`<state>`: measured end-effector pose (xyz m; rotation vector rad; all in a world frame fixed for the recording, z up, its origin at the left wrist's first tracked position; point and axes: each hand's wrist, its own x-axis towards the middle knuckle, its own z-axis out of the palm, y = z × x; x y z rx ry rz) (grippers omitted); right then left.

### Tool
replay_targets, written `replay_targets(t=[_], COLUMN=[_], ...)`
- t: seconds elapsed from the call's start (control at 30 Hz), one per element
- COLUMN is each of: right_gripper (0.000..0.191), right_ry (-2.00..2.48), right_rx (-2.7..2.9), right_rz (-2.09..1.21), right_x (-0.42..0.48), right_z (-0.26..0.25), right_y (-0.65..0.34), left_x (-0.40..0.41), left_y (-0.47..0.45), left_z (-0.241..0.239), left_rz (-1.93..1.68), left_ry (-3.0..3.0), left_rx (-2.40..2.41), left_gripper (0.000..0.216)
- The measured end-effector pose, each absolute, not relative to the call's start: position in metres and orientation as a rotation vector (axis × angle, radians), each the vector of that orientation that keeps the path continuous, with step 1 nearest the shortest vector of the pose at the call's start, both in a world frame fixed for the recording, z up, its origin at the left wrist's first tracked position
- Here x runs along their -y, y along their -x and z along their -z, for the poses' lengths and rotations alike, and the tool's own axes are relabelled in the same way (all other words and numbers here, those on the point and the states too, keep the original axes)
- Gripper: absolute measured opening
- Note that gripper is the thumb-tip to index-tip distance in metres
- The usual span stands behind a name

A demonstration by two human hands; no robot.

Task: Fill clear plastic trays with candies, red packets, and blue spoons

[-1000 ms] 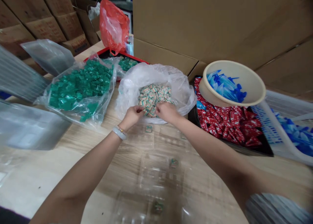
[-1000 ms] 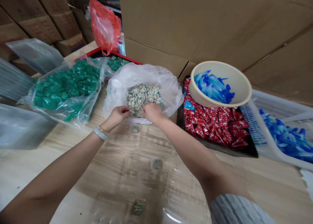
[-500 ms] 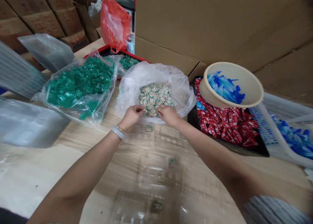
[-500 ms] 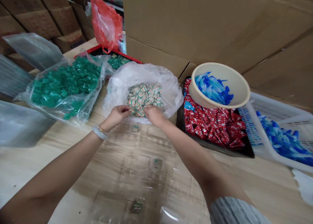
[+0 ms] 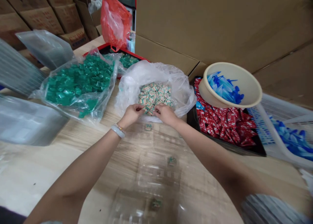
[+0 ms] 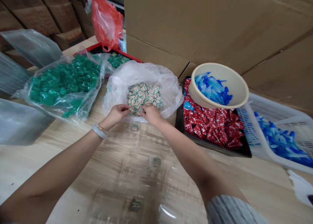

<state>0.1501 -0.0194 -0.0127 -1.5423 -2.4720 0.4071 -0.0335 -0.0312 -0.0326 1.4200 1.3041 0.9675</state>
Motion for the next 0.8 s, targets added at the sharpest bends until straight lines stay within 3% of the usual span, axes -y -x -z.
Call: replay_targets(t=[0.23,0.53,0.8], right_gripper=[0.012,0.014,0.019], right_ry=[1.455,1.594,1.526], right_rx=[2.459,2.421,2.397], right_rz=[-0.625,-0.381,-0.351], right_x=[0.007,0.01,0.012], right_z=[0.017,0.019,0.023], right_y=[-0.155,-0.147,-0.143], left_x=[0.037,0.027,0.013], left_y=[0.039,0.03,0.037], left_z=[0.029,0.015,0.013], left_rz=[-0.888,-0.745,-0.648], left_ry=[-1.417,-1.628,-1.326], left_rx=[-1.29,-1.049,-1.008], left_gripper=[0.025,0.013,0.011])
